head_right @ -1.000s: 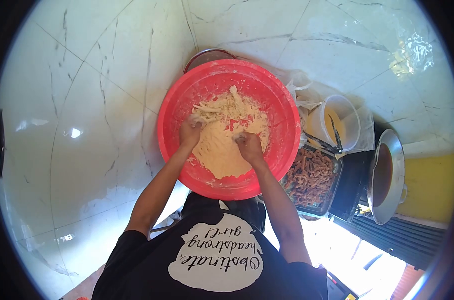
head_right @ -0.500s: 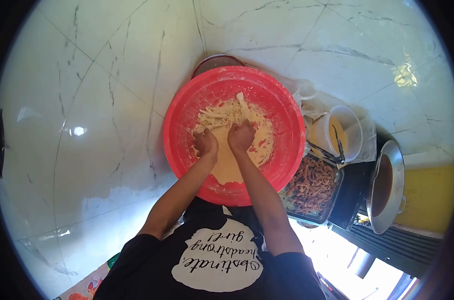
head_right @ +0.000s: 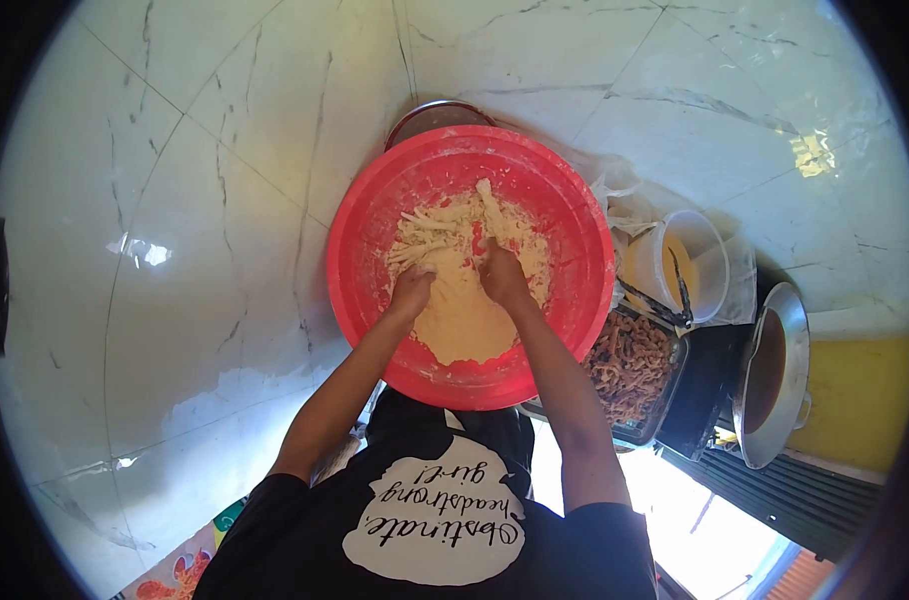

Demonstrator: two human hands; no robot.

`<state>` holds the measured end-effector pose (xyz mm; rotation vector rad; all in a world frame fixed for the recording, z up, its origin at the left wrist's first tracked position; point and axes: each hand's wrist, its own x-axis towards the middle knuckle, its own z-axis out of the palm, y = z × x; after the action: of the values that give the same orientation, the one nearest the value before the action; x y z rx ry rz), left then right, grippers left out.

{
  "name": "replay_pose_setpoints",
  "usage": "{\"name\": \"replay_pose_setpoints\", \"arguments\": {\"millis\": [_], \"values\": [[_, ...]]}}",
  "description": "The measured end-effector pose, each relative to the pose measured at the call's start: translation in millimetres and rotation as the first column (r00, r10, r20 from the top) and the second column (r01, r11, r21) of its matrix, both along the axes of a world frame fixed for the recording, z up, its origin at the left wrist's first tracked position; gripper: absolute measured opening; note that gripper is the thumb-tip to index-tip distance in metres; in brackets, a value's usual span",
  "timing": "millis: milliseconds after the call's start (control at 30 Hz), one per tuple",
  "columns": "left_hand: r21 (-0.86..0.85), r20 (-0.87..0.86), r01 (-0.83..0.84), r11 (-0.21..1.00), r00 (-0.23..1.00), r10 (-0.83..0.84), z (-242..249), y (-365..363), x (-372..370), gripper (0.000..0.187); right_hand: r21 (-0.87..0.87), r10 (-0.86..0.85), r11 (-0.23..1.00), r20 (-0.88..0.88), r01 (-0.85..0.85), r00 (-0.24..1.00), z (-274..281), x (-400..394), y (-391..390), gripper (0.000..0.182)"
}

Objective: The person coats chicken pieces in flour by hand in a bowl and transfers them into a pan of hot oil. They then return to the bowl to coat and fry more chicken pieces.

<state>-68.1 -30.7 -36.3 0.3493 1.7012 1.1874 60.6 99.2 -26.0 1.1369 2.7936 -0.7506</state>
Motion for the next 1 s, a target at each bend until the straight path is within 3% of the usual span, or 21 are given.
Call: {"name": "replay_pose_setpoints", "arguments": {"millis": [33, 67, 100, 133, 167, 200, 267, 333, 400, 467, 633, 700, 733, 767, 933, 1000], "values": [[0.001, 0.001, 0.001, 1.000, 1.000, -0.001, -1, 2, 2, 0.036, -0.353, -0.201, 0.926, -0.156, 0.136, 0.967, 7, 2, -1, 0.037], [0.044, 0.007, 0.015, 0.999, 1.000, -0.016, 0, 4, 5, 0.032, -0.672, -0.430, 0.718, -0.226, 0.180, 0.874, 14, 5, -1, 0.037], [0.085, 0.011, 0.030, 0.996, 0.999, -0.031, 5, 6, 7, 0.028, -0.672, -0.431, 0.718, -0.227, 0.180, 0.873, 22, 9, -2, 0.037], [0.088, 0.007, 0.033, 0.996, 0.999, -0.033, 11, 9, 10, 0.028, -0.791, -0.469, 0.599, -0.220, 0.125, 0.855, 30, 14, -4, 0.036], [0.053, 0.179, -0.004, 0.999, 0.984, -0.005, 17, 11, 12, 0.027, -0.884, -0.505, 0.463, -0.206, 0.061, 0.838, 33, 17, -5, 0.034], [0.010, 0.347, -0.033, 0.999, 0.937, 0.028, 22, 11, 16, 0.026, -0.883, -0.509, 0.464, -0.209, 0.062, 0.835, 32, 20, -8, 0.034], [0.085, 0.355, -0.003, 0.996, 0.934, -0.027, 17, 13, 21, 0.025, -0.961, -0.685, 0.276, -0.216, -0.027, 0.696, 29, 23, -12, 0.031], [0.151, 0.362, 0.030, 0.988, 0.929, -0.083, 19, 14, 27, 0.024, -0.946, -0.684, 0.325, -0.235, 0.001, 0.690, 35, 25, -16, 0.031], [0.167, 0.327, -0.022, 0.986, 0.944, -0.034, 21, 16, 33, 0.021, -0.927, -0.684, 0.374, -0.255, 0.029, 0.683, 33, 31, -15, 0.031], [0.175, 0.297, 0.007, 0.985, 0.953, -0.060, 20, 17, 36, 0.020, -0.808, -0.576, 0.587, -0.381, 0.042, 0.723, 21, 38, -13, 0.029], [0.150, 0.259, -0.012, 0.989, 0.965, -0.027, 22, 18, 46, 0.021, -0.800, -0.572, 0.595, -0.351, 0.080, 0.741, 31, 50, -12, 0.027], [0.143, 0.387, -0.167, 0.976, 0.917, 0.101, 25, 18, 51, 0.023, -0.794, -0.557, 0.601, -0.332, 0.094, 0.762, 41, 53, -11, 0.025], [0.143, 0.384, -0.174, 0.974, 0.917, 0.107, 26, 18, 53, 0.023, -0.853, -0.648, 0.511, -0.301, 0.107, 0.700, 51, 51, -14, 0.024], [0.155, 0.346, -0.181, 0.971, 0.931, 0.118, 28, 18, 54, 0.023, -0.904, -0.729, 0.414, -0.258, 0.108, 0.634, 56, 51, -15, 0.023], [0.182, 0.265, -0.321, 0.930, 0.926, 0.267, 26, 11, 61, 0.020, -0.894, -0.682, 0.443, -0.282, 0.074, 0.675, 41, 61, -7, 0.020], [0.133, 0.104, -0.278, 0.951, 0.959, 0.266, 27, 7, 62, 0.020, -0.903, -0.702, 0.425, -0.290, 0.058, 0.650, 40, 62, -5, 0.020]]}}
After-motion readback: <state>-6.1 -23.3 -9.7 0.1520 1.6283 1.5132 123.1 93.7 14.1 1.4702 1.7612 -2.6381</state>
